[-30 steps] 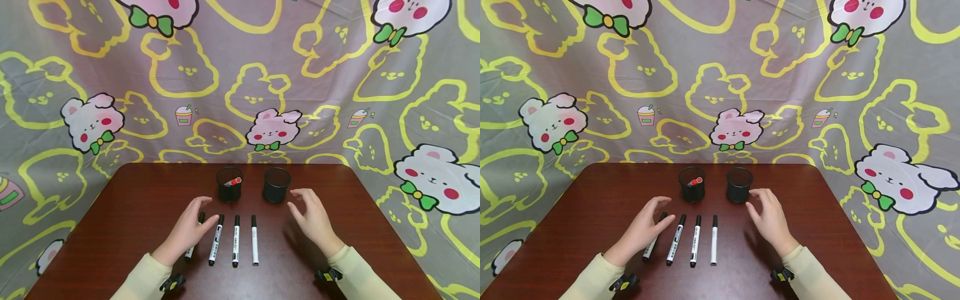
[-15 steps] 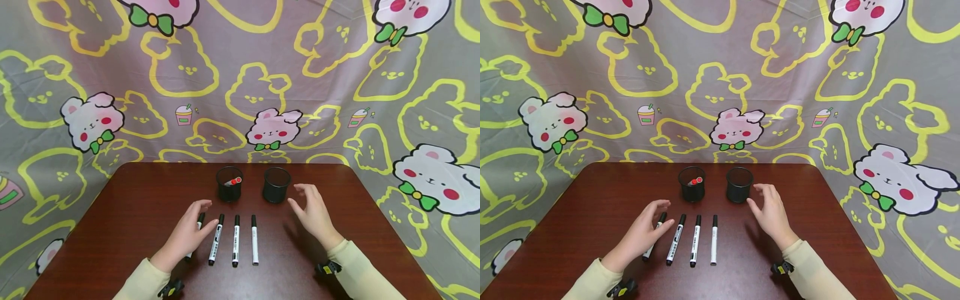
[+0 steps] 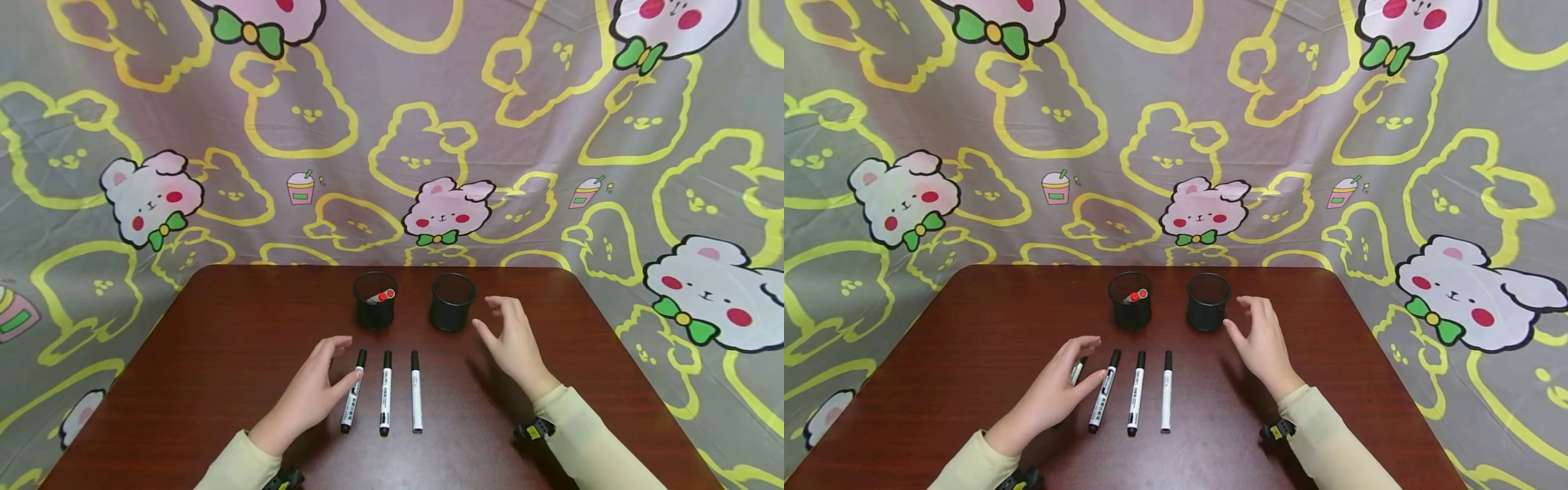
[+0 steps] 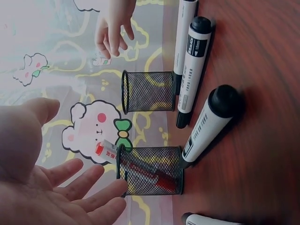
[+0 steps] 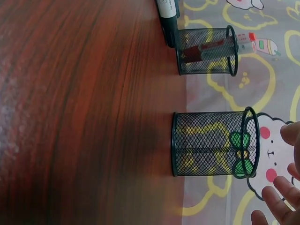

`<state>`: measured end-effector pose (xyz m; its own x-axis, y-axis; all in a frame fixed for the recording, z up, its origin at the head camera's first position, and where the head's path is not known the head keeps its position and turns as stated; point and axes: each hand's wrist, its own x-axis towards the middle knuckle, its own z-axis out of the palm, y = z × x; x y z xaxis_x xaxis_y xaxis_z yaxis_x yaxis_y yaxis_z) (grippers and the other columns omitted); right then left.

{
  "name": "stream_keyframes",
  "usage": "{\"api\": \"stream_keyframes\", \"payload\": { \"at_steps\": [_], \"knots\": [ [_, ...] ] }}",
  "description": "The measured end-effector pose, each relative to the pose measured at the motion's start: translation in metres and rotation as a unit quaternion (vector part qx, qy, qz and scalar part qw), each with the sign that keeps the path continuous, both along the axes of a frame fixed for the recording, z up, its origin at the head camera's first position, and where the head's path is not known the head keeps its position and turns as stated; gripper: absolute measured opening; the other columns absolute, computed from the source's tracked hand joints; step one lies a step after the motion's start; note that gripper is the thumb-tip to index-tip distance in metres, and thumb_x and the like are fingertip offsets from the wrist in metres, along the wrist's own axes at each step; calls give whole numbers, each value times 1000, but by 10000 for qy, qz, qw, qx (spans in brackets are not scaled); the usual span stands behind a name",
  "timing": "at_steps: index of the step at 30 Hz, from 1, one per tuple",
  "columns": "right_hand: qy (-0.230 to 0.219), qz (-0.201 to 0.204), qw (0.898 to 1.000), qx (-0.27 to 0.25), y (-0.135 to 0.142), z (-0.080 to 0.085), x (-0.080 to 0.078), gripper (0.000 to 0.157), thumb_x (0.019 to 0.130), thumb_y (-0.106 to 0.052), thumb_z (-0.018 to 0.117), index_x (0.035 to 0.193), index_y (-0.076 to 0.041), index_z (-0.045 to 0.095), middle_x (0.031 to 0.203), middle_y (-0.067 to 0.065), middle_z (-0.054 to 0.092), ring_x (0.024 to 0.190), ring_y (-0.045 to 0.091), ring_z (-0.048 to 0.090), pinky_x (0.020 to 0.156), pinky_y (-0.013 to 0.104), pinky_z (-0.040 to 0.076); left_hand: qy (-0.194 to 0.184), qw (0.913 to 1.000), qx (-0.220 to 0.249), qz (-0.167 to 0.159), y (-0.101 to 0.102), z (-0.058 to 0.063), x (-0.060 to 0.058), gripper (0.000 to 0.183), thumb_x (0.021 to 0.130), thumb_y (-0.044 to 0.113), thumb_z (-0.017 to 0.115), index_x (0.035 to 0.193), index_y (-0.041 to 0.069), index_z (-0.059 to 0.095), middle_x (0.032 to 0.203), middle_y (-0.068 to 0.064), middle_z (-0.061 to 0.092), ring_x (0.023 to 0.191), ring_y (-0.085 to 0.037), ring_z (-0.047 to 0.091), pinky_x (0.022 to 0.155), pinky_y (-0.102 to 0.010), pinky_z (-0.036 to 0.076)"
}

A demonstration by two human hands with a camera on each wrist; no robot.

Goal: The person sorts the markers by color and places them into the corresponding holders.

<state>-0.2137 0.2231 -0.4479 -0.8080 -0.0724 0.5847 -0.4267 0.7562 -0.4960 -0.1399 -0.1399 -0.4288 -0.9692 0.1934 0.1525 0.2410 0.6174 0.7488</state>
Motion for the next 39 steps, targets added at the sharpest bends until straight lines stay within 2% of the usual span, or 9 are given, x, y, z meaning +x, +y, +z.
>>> {"api": "stream_keyframes", "payload": {
  "at_steps": [7,15,21,27,39],
  "knots": [
    [-278,3,9995,-139,0,-2,-5,61,89,-16,82,137,2,50,129,22,52,112,39,56,92,50,48,64,9997,-218,-11,2,-5,3,60,94,27,78,145,11,50,140,-8,57,133,-28,56,109,-52,47],
    [-955,66,9948,-336,0,-4,-11,73,91,-24,81,147,1,42,140,24,46,123,40,53,100,56,48,24,9995,-297,-124,5,-6,7,64,93,28,78,146,8,49,144,-10,55,135,-30,55,109,-54,47],
    [-1569,104,9856,-628,-1,-3,-17,79,93,-28,79,152,2,35,147,26,41,133,44,48,108,61,43,17,9983,-537,-217,7,-9,7,66,93,30,78,148,8,48,146,-11,54,137,-28,54,111,-52,46],
    [-1911,92,9781,-824,-2,-6,-24,85,92,-28,80,155,2,31,152,28,36,138,47,46,112,61,41,-119,9970,-699,-302,10,-11,8,69,94,31,77,150,7,46,150,-13,51,139,-29,52,113,-52,44],
    [-2575,133,9617,-926,-8,-15,-40,93,92,-32,78,158,3,23,157,32,27,143,49,38,114,63,37,192,9946,-810,-612,13,-15,11,67,92,27,79,148,4,48,148,-16,52,138,-33,52,111,-53,44]
  ]
}}
